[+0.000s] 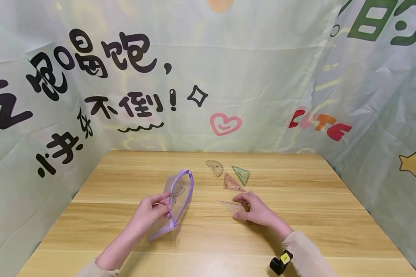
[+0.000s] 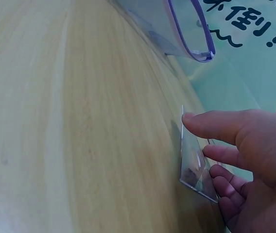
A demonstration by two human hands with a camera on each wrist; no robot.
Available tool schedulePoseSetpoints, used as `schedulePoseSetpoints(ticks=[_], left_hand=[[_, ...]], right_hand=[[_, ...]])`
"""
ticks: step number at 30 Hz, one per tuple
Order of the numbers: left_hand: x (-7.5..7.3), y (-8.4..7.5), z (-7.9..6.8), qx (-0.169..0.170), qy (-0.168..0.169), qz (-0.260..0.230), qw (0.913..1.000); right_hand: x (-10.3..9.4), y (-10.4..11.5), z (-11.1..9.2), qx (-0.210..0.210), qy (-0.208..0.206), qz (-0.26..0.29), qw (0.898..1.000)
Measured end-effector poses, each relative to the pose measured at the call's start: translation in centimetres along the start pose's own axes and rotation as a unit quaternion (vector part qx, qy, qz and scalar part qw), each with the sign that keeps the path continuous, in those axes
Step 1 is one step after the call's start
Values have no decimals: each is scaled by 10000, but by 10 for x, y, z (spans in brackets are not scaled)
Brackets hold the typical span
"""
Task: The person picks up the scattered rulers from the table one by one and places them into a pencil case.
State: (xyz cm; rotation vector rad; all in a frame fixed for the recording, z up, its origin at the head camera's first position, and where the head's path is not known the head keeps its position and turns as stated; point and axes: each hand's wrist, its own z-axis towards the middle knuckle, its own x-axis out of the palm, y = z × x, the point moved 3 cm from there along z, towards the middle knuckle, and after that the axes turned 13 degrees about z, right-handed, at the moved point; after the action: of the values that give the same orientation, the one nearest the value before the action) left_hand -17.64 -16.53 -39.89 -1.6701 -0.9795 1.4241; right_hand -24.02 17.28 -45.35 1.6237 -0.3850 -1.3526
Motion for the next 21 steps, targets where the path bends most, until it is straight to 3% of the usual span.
schedulePoseSetpoints(ticks=[11,21], left_hand=[[0,0,0,15,-17,34,10000],[1,-1,-1,21,-26,52,10000]], right_hand=[[-4,0,-4,450,67,-227,9987],[-9,2,-9,448,0,-138,9989]])
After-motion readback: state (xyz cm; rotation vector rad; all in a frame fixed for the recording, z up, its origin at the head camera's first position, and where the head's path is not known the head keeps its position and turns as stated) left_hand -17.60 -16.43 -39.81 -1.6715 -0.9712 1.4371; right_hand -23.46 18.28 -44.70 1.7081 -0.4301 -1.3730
